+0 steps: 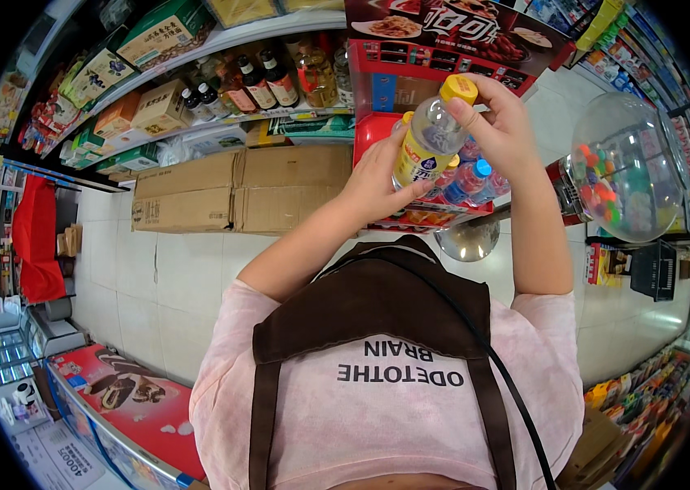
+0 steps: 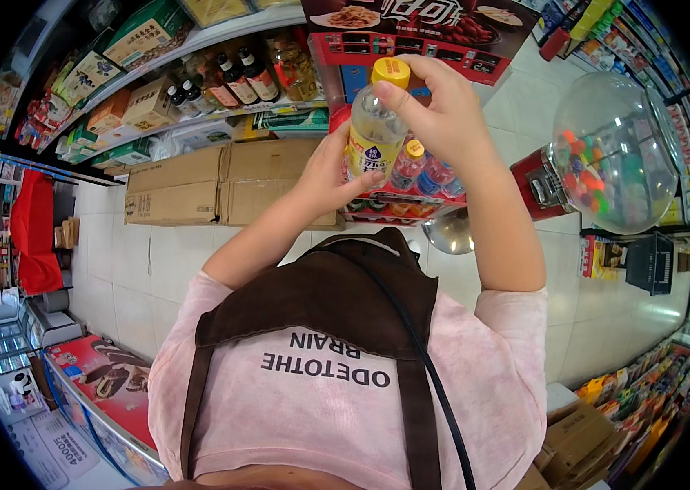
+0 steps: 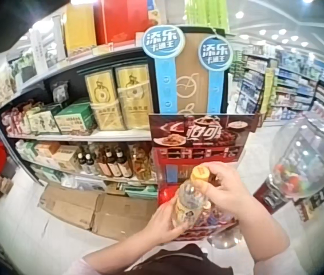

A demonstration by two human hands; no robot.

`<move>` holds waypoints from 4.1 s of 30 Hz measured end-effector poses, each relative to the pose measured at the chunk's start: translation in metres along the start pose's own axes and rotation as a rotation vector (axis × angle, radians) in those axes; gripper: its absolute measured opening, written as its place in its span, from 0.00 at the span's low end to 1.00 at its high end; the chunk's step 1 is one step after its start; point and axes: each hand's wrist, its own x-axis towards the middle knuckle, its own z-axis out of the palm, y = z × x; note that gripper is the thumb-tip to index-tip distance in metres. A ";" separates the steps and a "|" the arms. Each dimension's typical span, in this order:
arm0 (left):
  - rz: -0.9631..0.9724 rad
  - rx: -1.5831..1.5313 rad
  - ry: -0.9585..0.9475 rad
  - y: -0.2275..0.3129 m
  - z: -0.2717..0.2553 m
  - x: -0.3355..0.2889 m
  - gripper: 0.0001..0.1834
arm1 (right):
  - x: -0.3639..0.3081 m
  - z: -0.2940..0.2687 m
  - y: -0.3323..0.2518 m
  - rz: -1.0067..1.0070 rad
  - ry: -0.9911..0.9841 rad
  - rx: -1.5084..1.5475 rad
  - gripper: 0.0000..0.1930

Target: The person repeatedly picks up plastic bottles from a red display tray, briefly holds them, and places them back into the tray. The person handles bottles with both yellow and blue caps, moving them around within the display area without removing them from the station.

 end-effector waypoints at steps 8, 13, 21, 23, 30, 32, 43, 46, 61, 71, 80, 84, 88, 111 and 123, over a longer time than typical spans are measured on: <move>-0.109 -0.165 -0.157 0.019 -0.005 -0.007 0.54 | 0.013 -0.010 -0.010 -0.012 0.008 -0.017 0.18; -0.039 -0.121 -0.119 0.019 -0.003 -0.015 0.56 | 0.016 -0.010 -0.009 0.079 -0.048 0.132 0.18; -0.101 -0.227 -0.156 0.024 -0.007 -0.022 0.55 | 0.020 -0.002 -0.007 0.113 -0.014 0.190 0.19; -0.091 -0.226 -0.154 0.024 -0.007 -0.024 0.54 | 0.021 -0.001 -0.005 0.132 -0.012 0.155 0.19; -0.138 -0.332 -0.138 0.015 0.001 -0.035 0.53 | 0.026 0.002 0.011 0.136 -0.023 0.042 0.21; -0.148 -0.339 -0.148 0.015 0.001 -0.035 0.53 | 0.026 0.001 0.006 0.144 -0.027 -0.011 0.21; -0.138 -0.293 -0.151 0.014 0.001 -0.034 0.52 | 0.024 0.002 -0.009 0.201 -0.094 -0.085 0.15; -0.148 -0.227 -0.147 0.020 -0.002 -0.030 0.50 | 0.021 0.001 -0.008 0.202 -0.075 -0.069 0.14; -0.096 -0.113 -0.061 0.004 0.000 -0.023 0.44 | -0.008 0.012 0.016 0.154 -0.259 -0.112 0.15; -0.195 -0.079 -0.089 -0.012 0.012 -0.029 0.44 | -0.017 0.022 0.040 -0.061 -0.262 -0.478 0.18; -0.191 -0.100 -0.107 -0.018 0.019 -0.034 0.42 | -0.023 0.030 0.070 -0.120 -0.258 -0.542 0.18; -0.181 -0.108 -0.123 -0.020 0.020 -0.034 0.42 | -0.025 0.034 0.080 -0.134 -0.264 -0.552 0.18; -0.195 -0.092 -0.140 -0.024 0.022 -0.035 0.42 | -0.027 0.038 0.087 -0.163 -0.254 -0.575 0.18; -0.302 -0.124 -0.231 -0.039 0.031 -0.035 0.44 | -0.032 0.053 0.115 -0.136 -0.291 -0.742 0.15; -0.274 -0.176 -0.248 -0.038 0.028 -0.027 0.44 | -0.025 0.052 0.114 -0.084 -0.340 -0.808 0.17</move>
